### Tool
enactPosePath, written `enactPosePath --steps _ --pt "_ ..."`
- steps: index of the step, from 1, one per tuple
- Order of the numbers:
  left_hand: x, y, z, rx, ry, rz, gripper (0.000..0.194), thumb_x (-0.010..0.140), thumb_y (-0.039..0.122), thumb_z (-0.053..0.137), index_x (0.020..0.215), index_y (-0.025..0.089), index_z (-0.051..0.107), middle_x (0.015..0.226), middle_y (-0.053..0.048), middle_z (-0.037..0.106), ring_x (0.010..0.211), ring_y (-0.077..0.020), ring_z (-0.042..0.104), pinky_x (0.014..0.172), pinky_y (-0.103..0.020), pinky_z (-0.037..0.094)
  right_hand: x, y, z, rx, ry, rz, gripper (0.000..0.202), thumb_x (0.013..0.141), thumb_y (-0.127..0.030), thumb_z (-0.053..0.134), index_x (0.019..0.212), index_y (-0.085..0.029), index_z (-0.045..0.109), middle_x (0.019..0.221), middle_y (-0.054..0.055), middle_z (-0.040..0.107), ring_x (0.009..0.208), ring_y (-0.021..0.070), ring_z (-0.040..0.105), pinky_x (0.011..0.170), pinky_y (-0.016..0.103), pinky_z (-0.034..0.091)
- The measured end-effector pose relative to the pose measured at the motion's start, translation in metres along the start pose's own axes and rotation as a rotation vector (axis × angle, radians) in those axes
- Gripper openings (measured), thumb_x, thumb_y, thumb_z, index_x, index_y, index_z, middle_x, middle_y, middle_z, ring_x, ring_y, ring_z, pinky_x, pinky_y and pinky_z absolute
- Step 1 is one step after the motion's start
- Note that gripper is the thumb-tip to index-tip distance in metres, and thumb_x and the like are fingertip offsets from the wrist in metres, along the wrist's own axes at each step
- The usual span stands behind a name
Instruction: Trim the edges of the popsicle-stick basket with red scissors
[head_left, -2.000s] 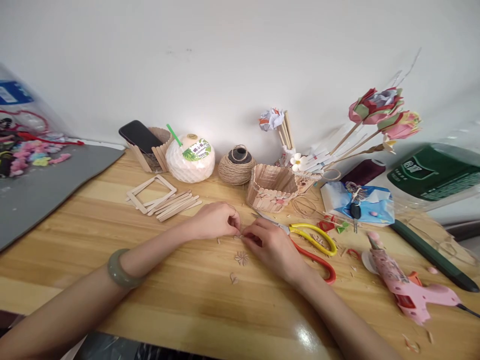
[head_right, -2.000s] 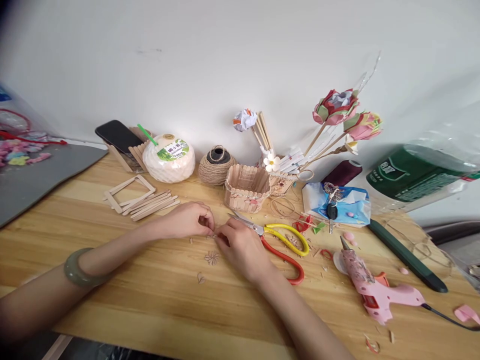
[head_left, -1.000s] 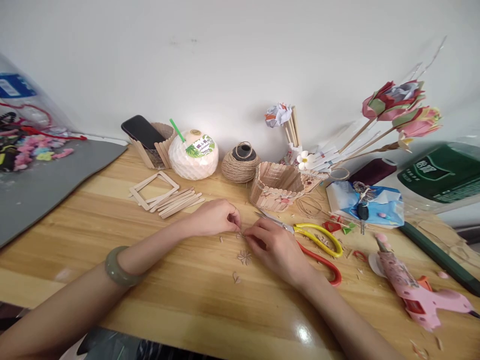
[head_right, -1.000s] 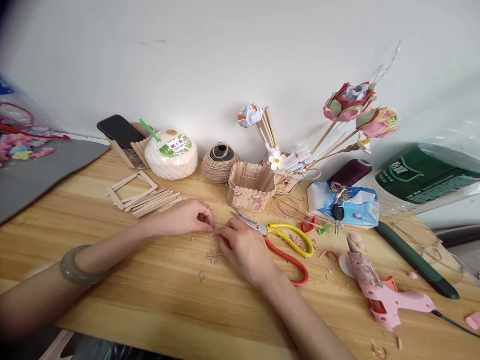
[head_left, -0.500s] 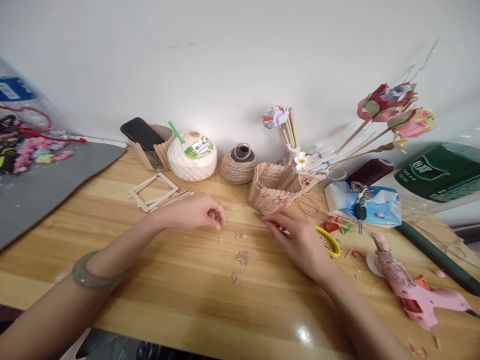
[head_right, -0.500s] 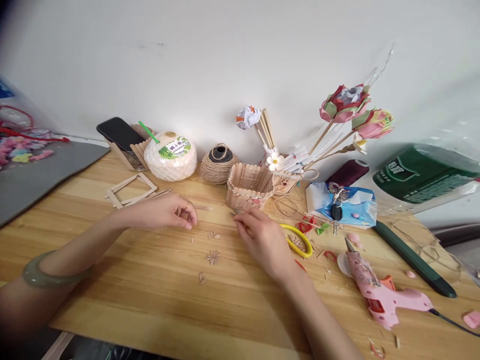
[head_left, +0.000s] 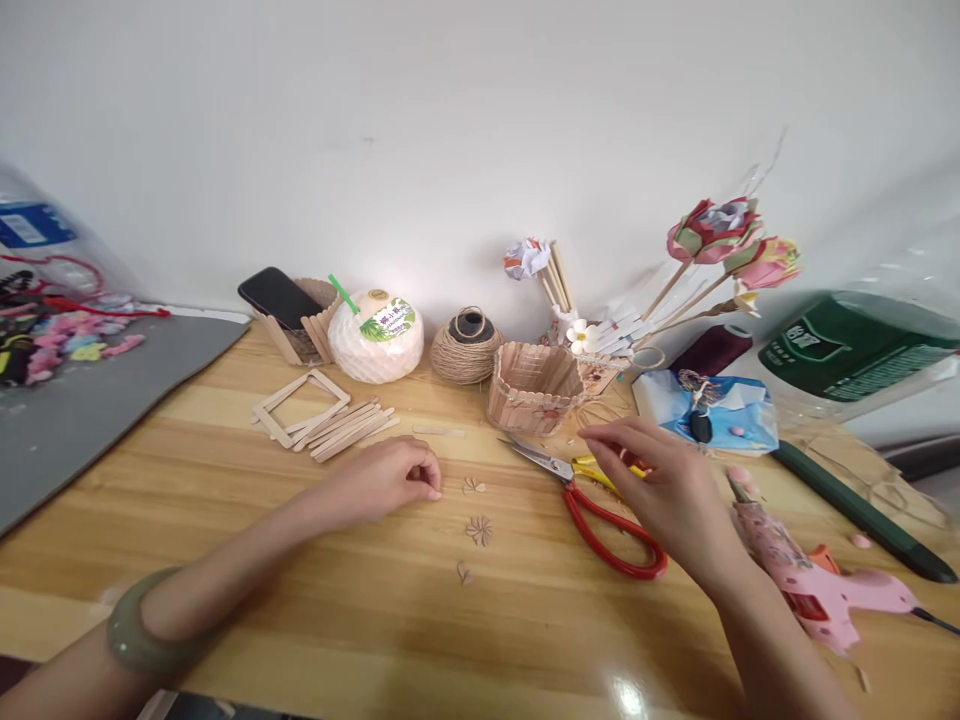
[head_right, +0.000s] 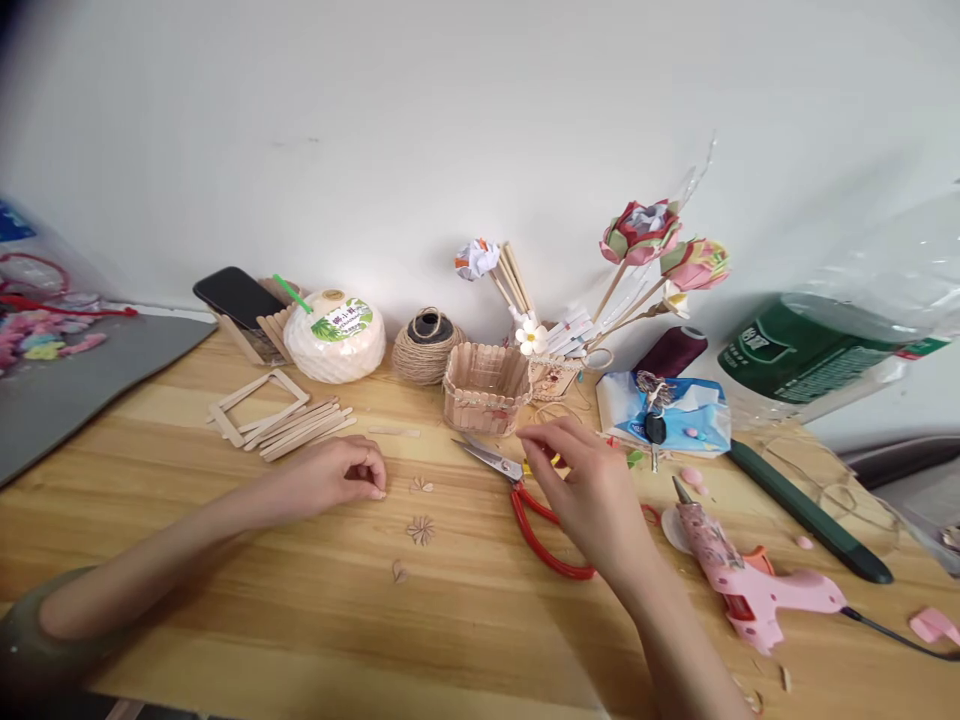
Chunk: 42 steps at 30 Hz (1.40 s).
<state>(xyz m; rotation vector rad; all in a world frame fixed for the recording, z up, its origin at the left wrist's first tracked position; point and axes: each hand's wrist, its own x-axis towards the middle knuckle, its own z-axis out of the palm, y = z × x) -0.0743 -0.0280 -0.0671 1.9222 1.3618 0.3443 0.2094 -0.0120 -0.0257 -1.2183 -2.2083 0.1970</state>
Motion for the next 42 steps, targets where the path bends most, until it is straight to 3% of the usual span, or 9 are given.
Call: enactPosePath --steps 6,10,13,21,25,27,32,36,42 --pt "0.009 0.022 -0.008 -0.313 0.187 -0.052 0.013 0.069 0.029 0.061 0.07 0.017 0.06 0.076 -0.002 0.066 0.075 -0.0169 0.06 0.072 -0.028 0.045 -0.04 0.005 0.012 -0.512 -0.244 0.096 0.025 0.082 -0.026 0.047 0.098 -0.014 0.062 0.094 0.015 0.065 0.089 0.0326 0.061 0.061 0.041 0.052" --pt "0.02 0.038 -0.014 -0.375 0.313 -0.072 0.014 0.066 0.03 0.064 0.071 0.017 0.062 0.075 -0.001 0.066 0.074 -0.0164 0.059 0.073 -0.03 0.045 -0.065 0.02 0.021 -0.487 -0.253 -0.005 0.037 0.081 -0.012 0.039 0.115 -0.017 0.054 0.115 0.015 0.06 0.105 0.0296 0.056 0.081 0.043 0.049" --pt "0.028 0.048 -0.013 -0.532 0.389 -0.081 0.013 0.064 0.027 0.066 0.071 0.017 0.063 0.072 0.001 0.065 0.071 -0.0141 0.058 0.073 -0.029 0.044 -0.071 0.035 0.026 -0.449 -0.186 0.008 0.042 0.078 -0.011 0.039 0.119 -0.012 0.049 0.117 0.019 0.058 0.106 0.0303 0.056 0.084 0.044 0.048" --pt "0.036 0.066 -0.015 -0.815 0.388 -0.011 0.016 0.066 0.03 0.068 0.072 0.016 0.065 0.075 -0.001 0.065 0.074 -0.0121 0.058 0.07 -0.026 0.047 -0.059 0.041 0.028 -0.212 -0.168 0.172 0.044 0.065 -0.011 0.049 0.109 -0.015 0.05 0.108 0.014 0.056 0.103 0.029 0.053 0.086 0.043 0.045" --pt "0.04 0.073 -0.021 -0.906 0.434 0.006 0.013 0.068 0.027 0.067 0.071 0.014 0.063 0.077 -0.004 0.07 0.079 -0.0134 0.062 0.072 -0.026 0.048 -0.045 0.023 0.018 -0.004 -0.149 0.151 0.027 0.071 -0.016 0.051 0.097 -0.019 0.051 0.097 0.01 0.055 0.09 0.0238 0.054 0.075 0.035 0.047" --pt "0.041 0.076 -0.021 -0.942 0.447 0.011 0.012 0.069 0.024 0.066 0.069 0.014 0.06 0.077 -0.004 0.071 0.078 -0.0133 0.064 0.071 -0.026 0.048 -0.033 0.01 0.012 0.075 -0.109 0.19 0.01 0.072 -0.02 0.052 0.082 -0.019 0.05 0.08 0.005 0.054 0.07 0.0189 0.053 0.061 0.03 0.045" --pt "0.042 0.076 -0.015 -0.895 0.33 0.019 0.013 0.066 0.024 0.069 0.067 0.016 0.059 0.065 0.0 0.069 0.064 -0.0115 0.063 0.063 -0.024 0.048 0.001 -0.021 0.01 0.552 -0.118 0.411 0.018 0.071 -0.033 0.06 0.078 -0.019 0.049 0.058 -0.005 0.045 0.051 0.0116 0.045 0.047 0.023 0.035" --pt "0.04 0.074 -0.008 -0.711 0.255 0.044 0.011 0.066 0.026 0.068 0.073 0.017 0.066 0.064 0.0 0.068 0.063 -0.013 0.061 0.065 -0.027 0.048 0.013 -0.029 0.02 0.824 -0.076 0.5 0.027 0.071 -0.038 0.062 0.087 -0.018 0.054 0.07 0.001 0.06 0.064 0.016 0.059 0.06 0.028 0.046" --pt "0.037 0.078 0.004 -0.56 0.146 0.086 0.018 0.072 0.024 0.062 0.088 0.018 0.067 0.084 -0.003 0.071 0.08 -0.0175 0.064 0.075 -0.03 0.048 0.011 -0.024 0.029 0.89 -0.059 0.504 0.029 0.065 -0.034 0.069 0.085 -0.019 0.056 0.085 0.005 0.067 0.073 0.0186 0.063 0.069 0.032 0.05"
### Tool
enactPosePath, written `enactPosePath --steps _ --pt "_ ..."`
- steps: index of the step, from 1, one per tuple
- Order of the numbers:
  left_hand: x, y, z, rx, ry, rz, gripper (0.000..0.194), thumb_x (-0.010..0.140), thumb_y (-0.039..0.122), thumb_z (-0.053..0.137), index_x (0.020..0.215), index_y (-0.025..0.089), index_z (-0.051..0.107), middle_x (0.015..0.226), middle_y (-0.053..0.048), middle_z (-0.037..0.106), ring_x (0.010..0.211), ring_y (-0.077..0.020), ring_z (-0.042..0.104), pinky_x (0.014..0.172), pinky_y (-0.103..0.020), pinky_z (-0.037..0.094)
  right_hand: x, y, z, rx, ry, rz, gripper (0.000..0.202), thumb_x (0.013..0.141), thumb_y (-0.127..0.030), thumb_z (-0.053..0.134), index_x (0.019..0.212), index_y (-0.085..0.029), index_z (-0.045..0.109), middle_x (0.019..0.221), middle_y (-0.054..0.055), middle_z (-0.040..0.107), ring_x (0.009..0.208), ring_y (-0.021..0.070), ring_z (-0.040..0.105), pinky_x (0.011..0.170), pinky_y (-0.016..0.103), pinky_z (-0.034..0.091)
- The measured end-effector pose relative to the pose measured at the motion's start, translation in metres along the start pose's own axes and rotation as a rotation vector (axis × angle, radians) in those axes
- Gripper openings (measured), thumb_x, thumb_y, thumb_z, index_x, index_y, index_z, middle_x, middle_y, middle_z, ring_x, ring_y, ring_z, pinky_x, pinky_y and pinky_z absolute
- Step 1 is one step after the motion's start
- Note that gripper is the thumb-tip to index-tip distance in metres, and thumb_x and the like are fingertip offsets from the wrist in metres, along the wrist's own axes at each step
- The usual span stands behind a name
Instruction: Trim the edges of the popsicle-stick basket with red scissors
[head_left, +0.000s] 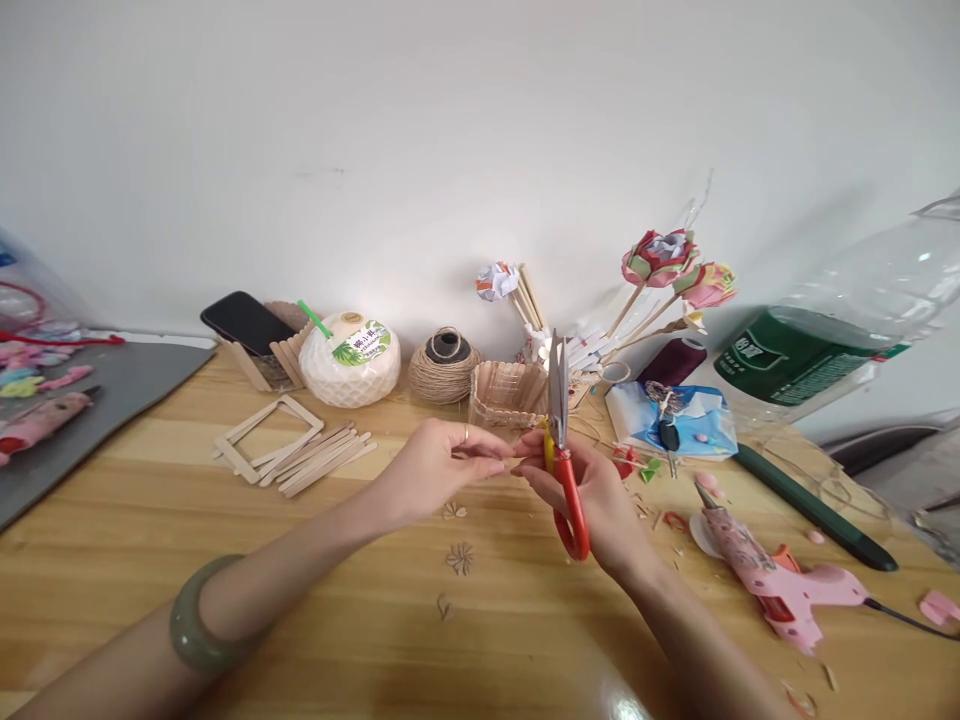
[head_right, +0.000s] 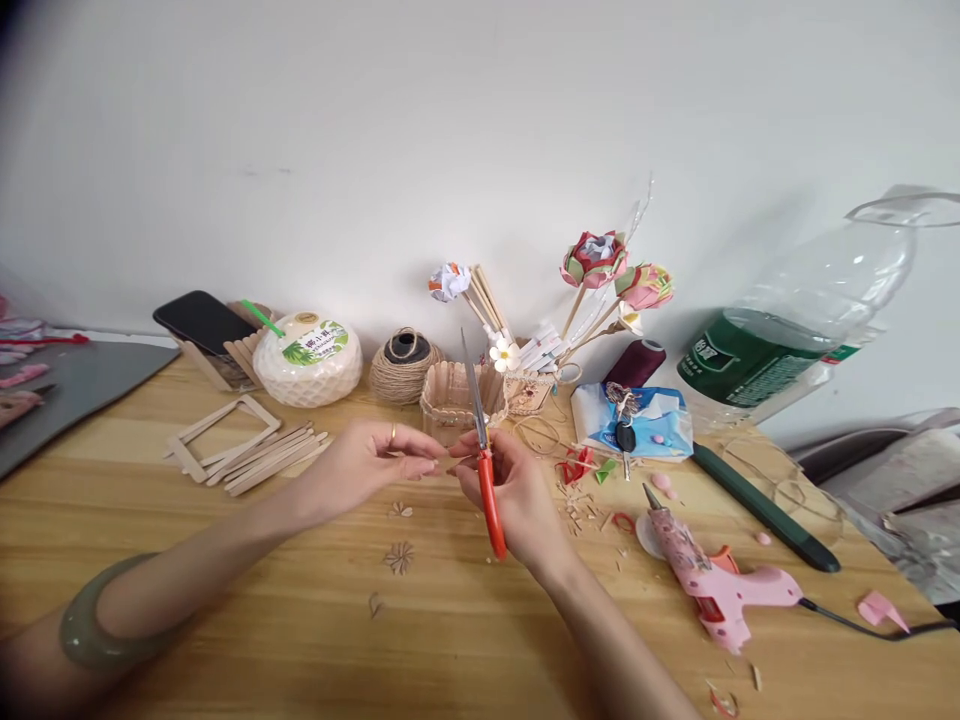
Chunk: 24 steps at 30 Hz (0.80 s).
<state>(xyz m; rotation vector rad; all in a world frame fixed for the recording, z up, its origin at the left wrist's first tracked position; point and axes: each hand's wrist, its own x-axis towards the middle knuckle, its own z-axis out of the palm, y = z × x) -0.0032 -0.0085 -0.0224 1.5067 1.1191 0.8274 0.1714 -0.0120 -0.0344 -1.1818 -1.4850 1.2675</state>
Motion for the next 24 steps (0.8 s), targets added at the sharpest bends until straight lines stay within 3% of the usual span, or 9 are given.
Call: enactPosePath --steps 3,12,24 --pt "0.0 -0.005 0.004 -0.031 -0.022 -0.041 0.024 0.07 0.026 0.064 0.092 0.017 0.061 0.081 -0.004 0.07 0.077 -0.0182 0.065 0.07 -0.031 0.048 0.0 0.002 0.003 0.046 -0.028 0.026 0.031 0.062 -0.034 0.071 0.085 -0.018 0.057 0.082 0.005 0.068 0.07 0.0195 0.065 0.069 0.034 0.051" --pt "0.001 -0.009 0.008 -0.112 -0.06 -0.051 0.016 0.067 0.024 0.067 0.074 0.016 0.054 0.074 -0.003 0.067 0.074 -0.0176 0.065 0.067 -0.029 0.047 -0.005 0.007 0.009 0.042 -0.014 0.013 0.03 0.059 -0.028 0.072 0.084 -0.018 0.059 0.073 0.002 0.068 0.064 0.0188 0.064 0.064 0.032 0.051" --pt "-0.001 -0.011 0.008 0.218 0.013 0.103 0.01 0.07 0.028 0.062 0.072 0.018 0.06 0.07 -0.001 0.067 0.067 -0.0173 0.063 0.058 -0.025 0.043 -0.004 0.007 0.009 -0.039 -0.043 0.005 0.029 0.06 -0.028 0.071 0.082 -0.017 0.056 0.066 -0.001 0.063 0.058 0.0141 0.056 0.054 0.025 0.043"
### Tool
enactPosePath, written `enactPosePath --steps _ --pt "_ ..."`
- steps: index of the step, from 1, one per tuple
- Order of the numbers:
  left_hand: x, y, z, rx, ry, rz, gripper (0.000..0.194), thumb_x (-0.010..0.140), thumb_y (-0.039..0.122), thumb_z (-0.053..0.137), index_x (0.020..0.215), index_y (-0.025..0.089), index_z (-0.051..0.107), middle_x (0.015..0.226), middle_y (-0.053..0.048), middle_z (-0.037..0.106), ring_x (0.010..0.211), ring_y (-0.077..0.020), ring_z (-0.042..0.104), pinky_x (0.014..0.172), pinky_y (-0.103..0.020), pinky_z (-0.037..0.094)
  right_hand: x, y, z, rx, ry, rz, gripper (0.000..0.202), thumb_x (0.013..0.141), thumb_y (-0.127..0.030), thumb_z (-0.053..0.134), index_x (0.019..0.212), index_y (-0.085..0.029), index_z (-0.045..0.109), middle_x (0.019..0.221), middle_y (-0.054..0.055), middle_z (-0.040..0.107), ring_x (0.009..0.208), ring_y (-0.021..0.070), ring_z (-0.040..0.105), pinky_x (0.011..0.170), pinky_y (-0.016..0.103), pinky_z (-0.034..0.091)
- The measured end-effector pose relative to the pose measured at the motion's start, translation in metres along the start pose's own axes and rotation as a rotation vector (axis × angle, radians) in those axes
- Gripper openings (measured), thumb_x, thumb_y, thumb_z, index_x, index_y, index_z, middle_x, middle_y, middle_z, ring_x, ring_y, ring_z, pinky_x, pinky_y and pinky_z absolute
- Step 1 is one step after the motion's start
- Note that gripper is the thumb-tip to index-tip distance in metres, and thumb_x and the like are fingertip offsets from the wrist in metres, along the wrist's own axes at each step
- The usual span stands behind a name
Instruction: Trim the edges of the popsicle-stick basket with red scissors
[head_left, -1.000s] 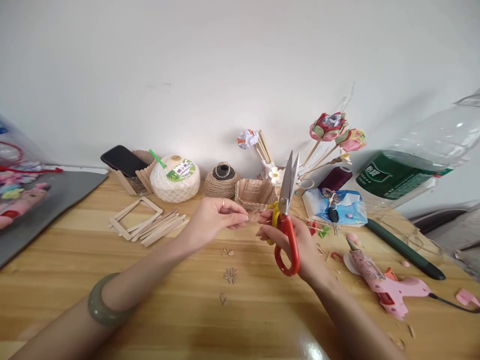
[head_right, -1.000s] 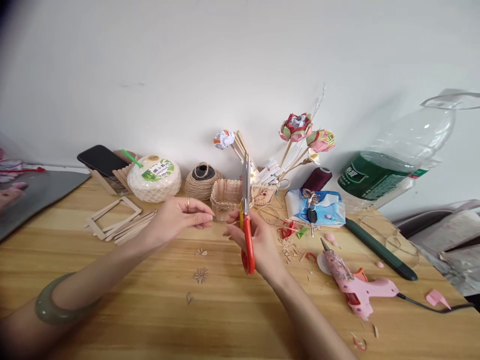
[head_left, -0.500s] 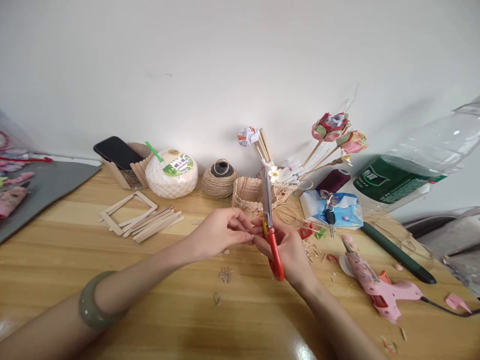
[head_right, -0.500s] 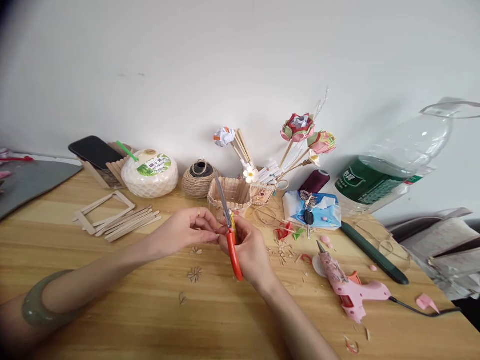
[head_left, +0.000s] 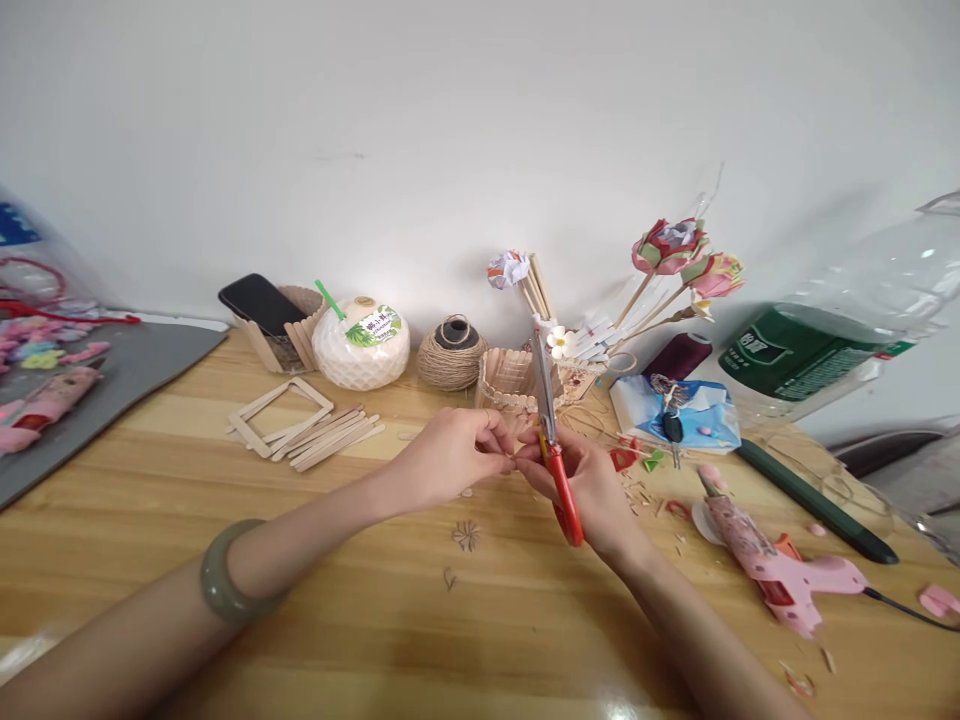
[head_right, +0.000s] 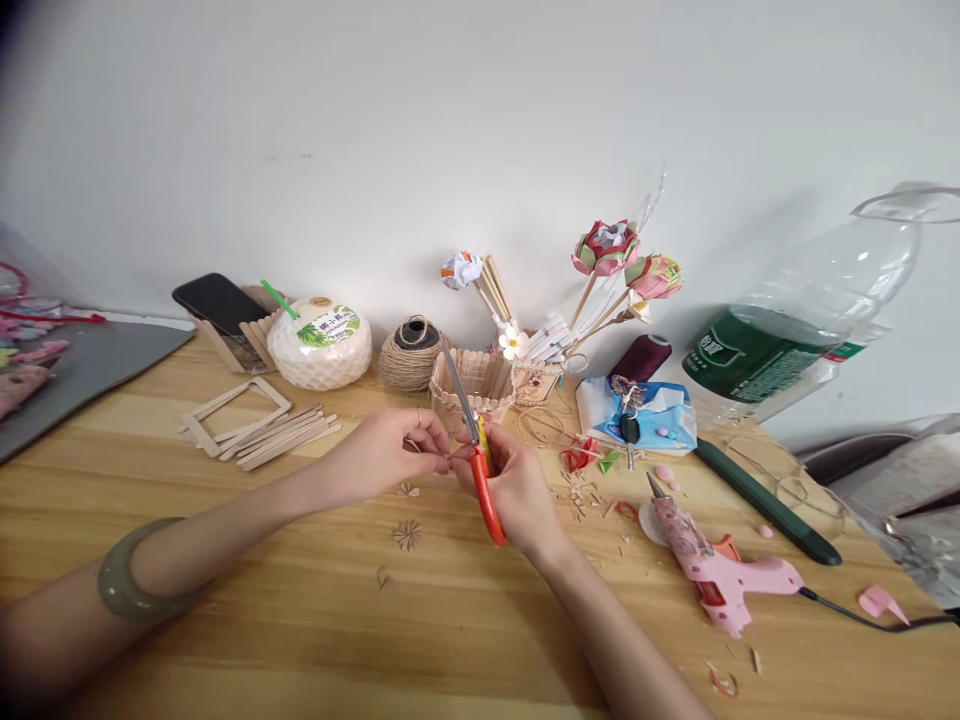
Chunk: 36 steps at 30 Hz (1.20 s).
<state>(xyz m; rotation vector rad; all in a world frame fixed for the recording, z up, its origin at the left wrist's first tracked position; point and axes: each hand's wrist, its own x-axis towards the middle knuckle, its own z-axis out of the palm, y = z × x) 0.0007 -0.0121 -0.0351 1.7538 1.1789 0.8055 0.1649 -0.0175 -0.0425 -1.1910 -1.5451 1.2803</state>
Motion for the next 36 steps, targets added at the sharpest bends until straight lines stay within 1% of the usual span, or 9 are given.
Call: enactPosePath --steps 5,10,15,21,25,28,30,33,36 --pt "0.001 0.001 0.002 -0.035 -0.018 0.003 0.014 0.07 0.029 0.063 0.078 0.018 0.063 0.076 -0.002 0.069 0.073 -0.0182 0.064 0.063 -0.026 0.045 0.001 0.001 -0.004 -0.002 -0.053 -0.003 0.026 0.06 -0.027 0.07 0.08 -0.017 0.055 0.061 -0.003 0.06 0.054 0.012 0.052 0.05 0.023 0.038" --pt "0.003 -0.002 0.004 -0.056 -0.024 0.018 0.015 0.071 0.03 0.062 0.081 0.019 0.065 0.081 -0.003 0.07 0.076 -0.0191 0.065 0.069 -0.028 0.047 -0.001 0.002 -0.005 0.012 -0.057 -0.028 0.03 0.062 -0.03 0.069 0.084 -0.017 0.054 0.061 -0.003 0.059 0.052 0.0114 0.05 0.046 0.022 0.036" --pt "0.004 -0.004 0.003 -0.11 -0.032 0.037 0.012 0.073 0.023 0.06 0.083 0.017 0.065 0.088 -0.005 0.071 0.084 -0.0192 0.065 0.077 -0.031 0.047 0.0 0.001 -0.006 0.021 -0.059 -0.049 0.028 0.066 -0.032 0.067 0.086 -0.016 0.056 0.065 -0.001 0.061 0.061 0.0154 0.058 0.054 0.025 0.042" --pt "0.003 -0.002 0.01 -0.235 -0.015 -0.061 0.012 0.072 0.014 0.059 0.083 0.015 0.061 0.088 -0.006 0.071 0.082 -0.0182 0.065 0.075 -0.031 0.048 0.0 0.003 -0.008 0.035 -0.087 -0.05 0.03 0.064 -0.035 0.069 0.085 -0.018 0.056 0.069 0.0 0.064 0.066 0.0179 0.061 0.058 0.027 0.046" --pt "-0.001 0.002 0.018 -0.403 -0.011 -0.127 0.013 0.069 0.012 0.062 0.081 0.016 0.058 0.08 -0.003 0.07 0.076 -0.0163 0.065 0.071 -0.029 0.048 -0.002 0.002 -0.014 0.035 -0.092 -0.036 0.027 0.061 -0.031 0.071 0.08 -0.019 0.056 0.067 -0.002 0.062 0.063 0.016 0.06 0.058 0.026 0.045" --pt "-0.003 0.004 0.021 -0.454 -0.01 -0.198 0.014 0.066 0.013 0.066 0.075 0.016 0.056 0.07 0.0 0.068 0.069 -0.0151 0.064 0.068 -0.029 0.048 -0.003 0.002 -0.017 0.033 -0.084 -0.025 0.027 0.059 -0.027 0.073 0.077 -0.018 0.055 0.067 -0.003 0.061 0.061 0.0142 0.058 0.058 0.026 0.045" --pt "-0.003 0.004 0.021 -0.452 -0.033 -0.239 0.012 0.066 0.015 0.067 0.071 0.016 0.057 0.065 0.0 0.067 0.065 -0.0149 0.064 0.067 -0.029 0.048 -0.003 0.001 -0.017 0.028 -0.084 -0.013 0.026 0.057 -0.024 0.074 0.074 -0.018 0.055 0.065 -0.003 0.059 0.059 0.0138 0.057 0.056 0.025 0.045" --pt "0.0 0.002 0.013 -0.415 -0.059 -0.215 0.008 0.068 0.018 0.065 0.073 0.015 0.062 0.067 -0.002 0.069 0.068 -0.0158 0.064 0.07 -0.03 0.049 -0.003 -0.002 -0.018 0.021 -0.057 -0.004 0.025 0.057 -0.024 0.074 0.072 -0.018 0.055 0.062 -0.003 0.057 0.057 0.0137 0.054 0.054 0.025 0.043" --pt "0.004 0.002 0.0 -0.353 0.026 -0.151 0.012 0.07 0.02 0.064 0.08 0.016 0.065 0.073 -0.003 0.07 0.073 -0.0165 0.065 0.074 -0.032 0.049 -0.004 -0.007 -0.023 0.024 0.039 -0.017 0.026 0.06 -0.027 0.072 0.077 -0.019 0.055 0.066 -0.003 0.056 0.057 0.0129 0.052 0.052 0.024 0.042"
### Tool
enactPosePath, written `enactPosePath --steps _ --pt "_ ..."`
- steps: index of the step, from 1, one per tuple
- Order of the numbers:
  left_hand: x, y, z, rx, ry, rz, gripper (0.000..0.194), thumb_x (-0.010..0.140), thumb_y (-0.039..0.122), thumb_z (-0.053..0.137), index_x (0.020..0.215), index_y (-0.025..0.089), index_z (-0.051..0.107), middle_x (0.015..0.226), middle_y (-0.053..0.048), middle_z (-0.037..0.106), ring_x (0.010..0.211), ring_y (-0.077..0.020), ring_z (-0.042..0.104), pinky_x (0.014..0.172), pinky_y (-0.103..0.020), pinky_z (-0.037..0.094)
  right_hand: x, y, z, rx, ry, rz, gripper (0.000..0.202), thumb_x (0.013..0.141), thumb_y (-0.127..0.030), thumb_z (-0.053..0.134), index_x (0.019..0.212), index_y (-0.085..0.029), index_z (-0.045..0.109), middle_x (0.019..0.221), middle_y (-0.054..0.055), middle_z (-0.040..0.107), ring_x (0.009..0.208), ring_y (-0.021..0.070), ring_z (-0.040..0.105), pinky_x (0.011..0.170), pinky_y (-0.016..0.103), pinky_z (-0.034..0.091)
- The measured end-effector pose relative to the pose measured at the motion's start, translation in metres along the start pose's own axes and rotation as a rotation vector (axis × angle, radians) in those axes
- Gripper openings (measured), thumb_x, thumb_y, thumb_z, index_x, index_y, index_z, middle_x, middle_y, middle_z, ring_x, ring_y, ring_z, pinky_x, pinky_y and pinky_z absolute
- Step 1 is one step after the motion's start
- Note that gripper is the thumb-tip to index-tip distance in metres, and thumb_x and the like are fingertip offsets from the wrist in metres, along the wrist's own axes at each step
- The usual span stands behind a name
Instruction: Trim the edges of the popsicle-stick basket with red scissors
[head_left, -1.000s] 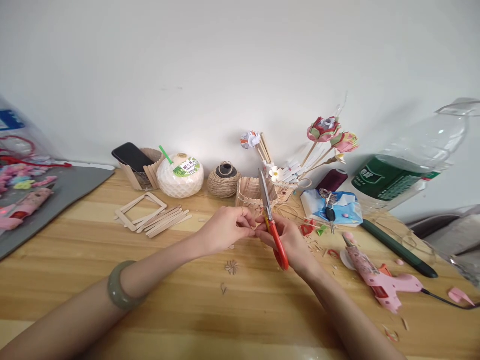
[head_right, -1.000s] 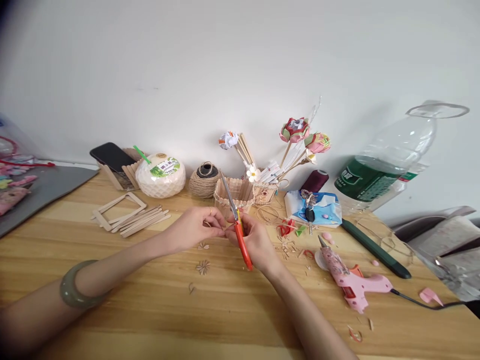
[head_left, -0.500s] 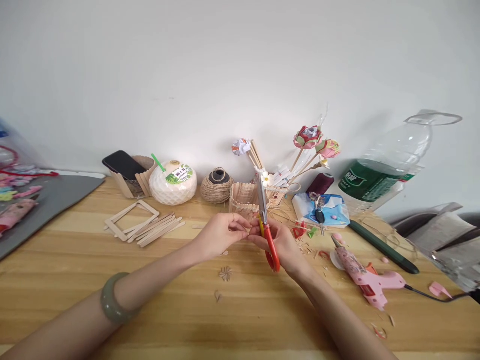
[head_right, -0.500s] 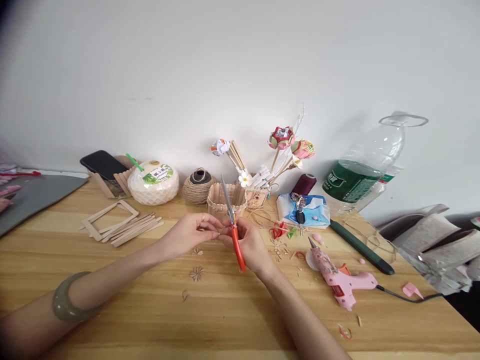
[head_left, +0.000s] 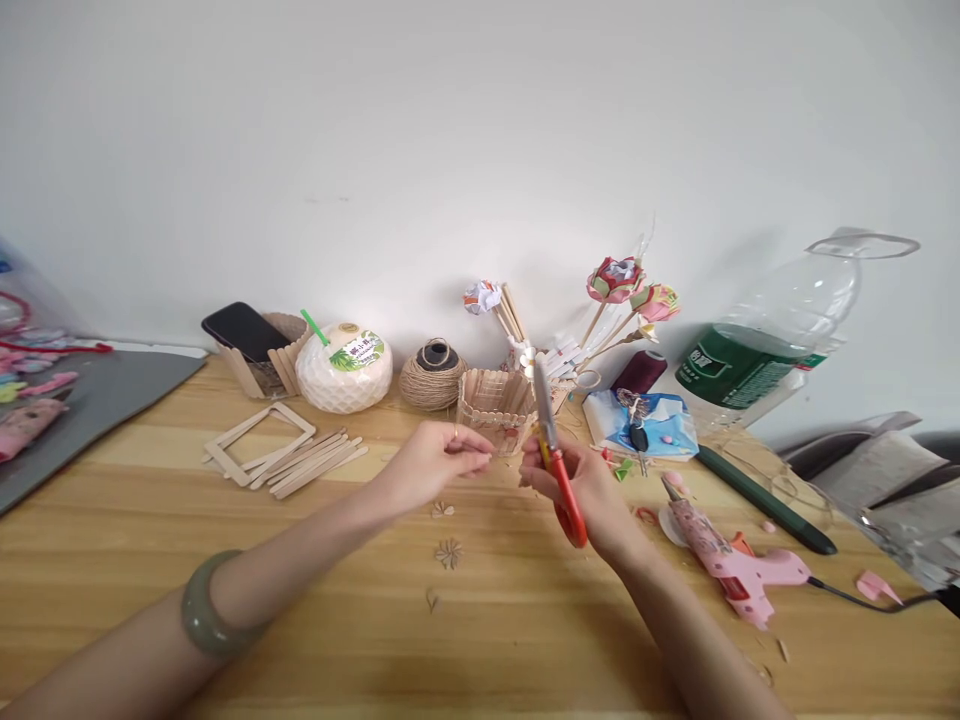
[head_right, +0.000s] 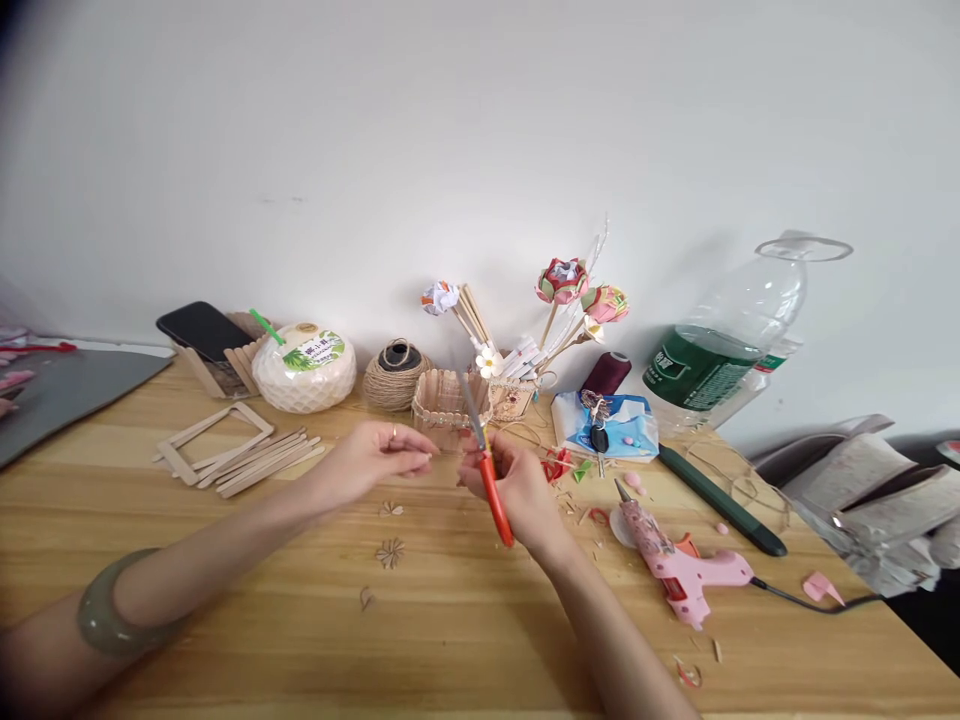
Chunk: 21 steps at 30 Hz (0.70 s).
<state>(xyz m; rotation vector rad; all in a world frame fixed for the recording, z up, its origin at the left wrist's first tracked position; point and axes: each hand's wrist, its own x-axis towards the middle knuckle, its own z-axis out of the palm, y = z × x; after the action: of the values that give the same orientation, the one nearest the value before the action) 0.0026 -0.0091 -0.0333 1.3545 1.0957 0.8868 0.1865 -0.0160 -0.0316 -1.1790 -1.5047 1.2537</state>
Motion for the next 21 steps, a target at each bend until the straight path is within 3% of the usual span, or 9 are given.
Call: enactPosePath --steps 7,13,17,21 --pt "0.001 0.019 -0.021 -0.133 0.168 0.093 0.015 0.067 0.026 0.068 0.077 0.015 0.065 0.08 -0.003 0.07 0.077 -0.0144 0.062 0.072 -0.028 0.049 0.001 -0.001 -0.011 0.005 0.19 -0.065 0.03 0.067 -0.041 0.066 0.08 -0.019 0.052 0.057 -0.005 0.042 0.045 0.0088 0.034 0.042 0.022 0.028" --pt "-0.003 0.023 -0.021 -0.191 0.148 0.123 0.012 0.069 0.025 0.067 0.078 0.016 0.067 0.072 -0.001 0.069 0.071 -0.0122 0.062 0.07 -0.025 0.049 -0.001 0.008 -0.01 -0.012 0.115 -0.16 0.036 0.07 -0.052 0.059 0.085 -0.019 0.054 0.066 -0.002 0.044 0.055 0.0126 0.039 0.052 0.026 0.035" --pt "-0.005 0.024 -0.018 -0.165 0.142 0.076 0.012 0.069 0.02 0.066 0.079 0.015 0.069 0.072 -0.003 0.071 0.072 -0.013 0.064 0.074 -0.026 0.048 -0.003 0.012 -0.012 -0.095 0.0 -0.205 0.032 0.079 -0.049 0.051 0.089 -0.019 0.054 0.07 -0.001 0.046 0.06 0.0141 0.042 0.056 0.027 0.037" --pt "-0.005 0.024 -0.017 -0.228 0.151 0.041 0.009 0.067 0.021 0.069 0.074 0.015 0.067 0.071 -0.003 0.071 0.07 -0.0128 0.064 0.073 -0.026 0.048 -0.003 0.014 -0.012 -0.151 -0.014 -0.213 0.029 0.083 -0.047 0.047 0.081 -0.019 0.053 0.064 -0.002 0.042 0.057 0.0135 0.04 0.053 0.026 0.035"
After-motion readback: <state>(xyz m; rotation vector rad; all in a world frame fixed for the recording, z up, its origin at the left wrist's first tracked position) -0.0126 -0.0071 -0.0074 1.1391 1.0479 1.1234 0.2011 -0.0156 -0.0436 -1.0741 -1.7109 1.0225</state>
